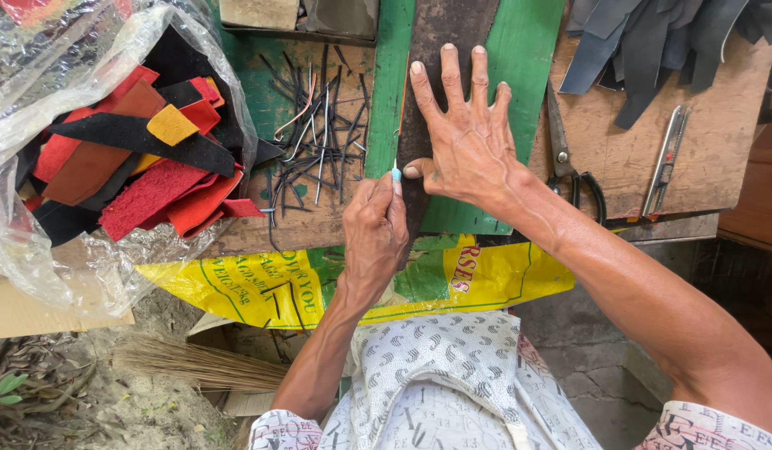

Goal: The person uses a utility knife to cut strips of black and orange rubber on a green cutting board. They repeatedly position the rubber, cut along the edge, and set the cut pieces aside on the workbench.

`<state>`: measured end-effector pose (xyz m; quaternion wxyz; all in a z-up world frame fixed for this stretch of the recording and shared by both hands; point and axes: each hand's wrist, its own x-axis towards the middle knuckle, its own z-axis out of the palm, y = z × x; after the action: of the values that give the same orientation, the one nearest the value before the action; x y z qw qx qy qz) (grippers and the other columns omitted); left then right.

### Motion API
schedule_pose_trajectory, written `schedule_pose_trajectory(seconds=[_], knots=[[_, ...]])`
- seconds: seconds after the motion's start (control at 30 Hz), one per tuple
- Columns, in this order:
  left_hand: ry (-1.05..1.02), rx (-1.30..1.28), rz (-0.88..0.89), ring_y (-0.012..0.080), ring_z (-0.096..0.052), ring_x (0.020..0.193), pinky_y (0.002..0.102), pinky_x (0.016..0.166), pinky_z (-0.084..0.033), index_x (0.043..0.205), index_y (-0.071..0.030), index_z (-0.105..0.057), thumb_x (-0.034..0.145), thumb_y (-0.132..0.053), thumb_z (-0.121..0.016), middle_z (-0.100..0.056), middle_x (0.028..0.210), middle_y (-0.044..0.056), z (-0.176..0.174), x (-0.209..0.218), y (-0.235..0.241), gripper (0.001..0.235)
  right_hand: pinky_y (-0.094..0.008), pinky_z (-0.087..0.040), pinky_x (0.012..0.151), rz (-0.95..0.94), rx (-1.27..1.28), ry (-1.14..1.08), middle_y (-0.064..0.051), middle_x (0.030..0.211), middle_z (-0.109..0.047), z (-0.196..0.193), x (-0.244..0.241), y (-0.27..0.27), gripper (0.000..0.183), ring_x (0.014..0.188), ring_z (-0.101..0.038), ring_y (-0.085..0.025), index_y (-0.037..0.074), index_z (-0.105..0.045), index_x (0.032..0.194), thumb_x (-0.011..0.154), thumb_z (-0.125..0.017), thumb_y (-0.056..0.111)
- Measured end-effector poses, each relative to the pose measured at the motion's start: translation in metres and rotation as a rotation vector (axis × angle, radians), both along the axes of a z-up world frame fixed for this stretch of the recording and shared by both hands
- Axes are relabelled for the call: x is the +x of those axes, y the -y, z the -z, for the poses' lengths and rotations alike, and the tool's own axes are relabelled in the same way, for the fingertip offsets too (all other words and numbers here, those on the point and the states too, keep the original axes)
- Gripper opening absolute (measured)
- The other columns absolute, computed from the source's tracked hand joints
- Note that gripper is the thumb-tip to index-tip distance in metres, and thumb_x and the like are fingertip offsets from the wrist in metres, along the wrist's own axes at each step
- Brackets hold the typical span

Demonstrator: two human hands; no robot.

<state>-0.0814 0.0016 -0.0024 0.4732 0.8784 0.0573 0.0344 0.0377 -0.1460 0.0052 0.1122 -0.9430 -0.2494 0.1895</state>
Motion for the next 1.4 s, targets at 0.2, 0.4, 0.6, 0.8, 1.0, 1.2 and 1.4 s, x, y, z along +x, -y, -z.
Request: schedule_pose_trajectory(seconds=[0.2,0.4,0.6,0.8,1.0,1.2,1.4], knots=[[-0.027,-0.016,-0.015,0.0300,-0.059,0.070,0.041,0.062,-0.047,0.112,0.003,-0.068,0.099,0.002,-0.061,-0.056,0.081,0.016,-0.004,-0.016,0.000,0.014,-0.083,-0.028,0.102,0.002,0.004,-0.013,-0.033,0.162,-0.008,-0.002,-0.001,-0.002,0.129,0.146,-0.009,-0.062,0.002,-0.021,0.162,0.064,-0.092,0.048],[-0.012,-0.030,-0.019,0.0296,-0.060,0.071,0.040,0.063,-0.048,0.116,0.003,-0.067,0.099,0.003,-0.061,-0.058,0.084,0.016,-0.004,-0.022,0.000,0.018,-0.084,-0.025,0.103,0.006,-0.003,-0.037,-0.034,0.162,-0.005,-0.004,0.000,-0.003,0.127,0.146,-0.006,-0.063,0.002,-0.020,0.162,0.067,-0.091,0.047],[-0.013,-0.010,-0.016,0.0299,-0.059,0.073,0.040,0.065,-0.048,0.119,0.004,-0.065,0.100,0.003,-0.060,-0.057,0.087,0.017,0.000,-0.025,0.001,0.020,-0.083,-0.026,0.104,0.003,-0.012,-0.025,-0.033,0.163,-0.006,-0.001,-0.002,-0.003,0.127,0.147,-0.007,-0.062,0.002,-0.020,0.162,0.068,-0.090,0.049],[-0.017,-0.007,-0.019,0.0300,-0.059,0.073,0.041,0.065,-0.048,0.119,0.004,-0.066,0.100,0.003,-0.060,-0.057,0.086,0.017,-0.001,-0.017,0.001,0.020,-0.083,-0.026,0.103,0.000,-0.020,-0.034,-0.033,0.162,-0.005,-0.003,0.002,-0.003,0.128,0.146,-0.006,-0.062,0.003,-0.020,0.162,0.066,-0.091,0.050],[-0.035,0.007,0.019,0.0327,-0.063,0.078,0.042,0.067,-0.051,0.119,0.005,-0.065,0.096,0.005,-0.061,-0.059,0.089,0.018,0.000,-0.024,-0.001,0.023,-0.083,-0.025,0.104,0.004,-0.007,-0.037,-0.033,0.162,-0.005,-0.001,0.000,-0.002,0.127,0.146,-0.005,-0.062,0.004,-0.020,0.163,0.067,-0.091,0.048],[-0.059,0.012,0.040,0.0338,-0.064,0.079,0.042,0.068,-0.053,0.118,0.006,-0.065,0.094,0.007,-0.060,-0.059,0.090,0.019,-0.004,-0.030,-0.001,0.024,-0.084,-0.025,0.103,0.013,-0.003,-0.035,-0.033,0.163,-0.003,-0.003,0.000,-0.005,0.129,0.146,-0.004,-0.063,0.003,-0.017,0.163,0.067,-0.091,0.047],[-0.075,0.030,0.056,0.0357,-0.065,0.078,0.043,0.065,-0.053,0.124,0.005,-0.061,0.094,0.007,-0.061,-0.060,0.093,0.020,-0.002,-0.036,-0.003,0.029,-0.085,-0.025,0.103,0.012,-0.009,-0.036,-0.033,0.163,-0.003,-0.001,-0.002,-0.005,0.130,0.147,-0.003,-0.063,0.003,-0.016,0.163,0.067,-0.091,0.048]])
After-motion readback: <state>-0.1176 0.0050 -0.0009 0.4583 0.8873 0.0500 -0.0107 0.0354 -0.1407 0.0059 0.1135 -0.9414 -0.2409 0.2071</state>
